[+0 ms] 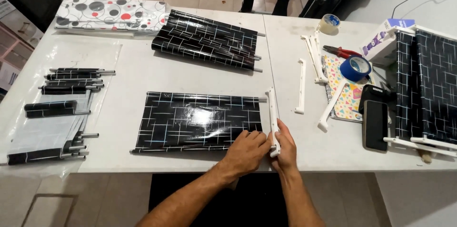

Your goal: Assembling modular shelf units by sliding plastic rods through the sleeves of patterned shelf liners.

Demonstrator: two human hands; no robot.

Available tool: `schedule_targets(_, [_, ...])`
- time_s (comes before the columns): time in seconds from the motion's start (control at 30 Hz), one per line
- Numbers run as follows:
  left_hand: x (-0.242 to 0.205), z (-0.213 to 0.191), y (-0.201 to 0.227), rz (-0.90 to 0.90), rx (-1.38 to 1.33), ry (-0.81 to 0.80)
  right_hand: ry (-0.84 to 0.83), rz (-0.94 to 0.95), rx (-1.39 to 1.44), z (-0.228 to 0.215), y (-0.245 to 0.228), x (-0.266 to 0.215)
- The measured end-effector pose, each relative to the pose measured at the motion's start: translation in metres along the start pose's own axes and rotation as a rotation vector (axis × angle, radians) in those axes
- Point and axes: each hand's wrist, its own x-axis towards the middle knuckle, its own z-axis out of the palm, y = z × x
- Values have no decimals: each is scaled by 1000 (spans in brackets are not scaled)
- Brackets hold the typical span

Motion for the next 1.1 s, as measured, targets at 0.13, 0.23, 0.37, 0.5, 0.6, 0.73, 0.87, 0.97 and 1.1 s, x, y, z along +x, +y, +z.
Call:
schedule_targets(0.13, [-5, 3, -1, -6, -22, 6, -18, -37, -31, 7, -4, -5])
schedule_targets(0.23, [-2, -6, -4, -5, -31, 22, -64, -57, -17, 11, -11, -7])
schedule_targets(0.37, [-6, -2, -1, -5, -56, 34, -4, -39, -226, 7, -12, -12])
schedule_targets(0.5, [-12, 13, 3, 26, -32, 100, 46, -59, -407, 2, -8, -14])
schedule_targets(0.6, [-18, 27, 4, 46, -3, 113, 117, -62, -468, 34, -29, -31])
schedule_targets(0.73, [-25, 34, 2, 51, -32, 79, 113, -37, -563, 46, -40, -36])
schedule_targets(0.87, [-25, 39, 3, 26, -28, 73, 139, -47, -695, 55, -43, -39])
schedule_targets(0.97, [-27, 38, 2, 31, -39, 78, 157, -74, -768, 57, -41, -39])
schedule_targets(1.1, [-31, 30, -4, 46, -69, 66, 104, 76, -913, 81, -71, -56])
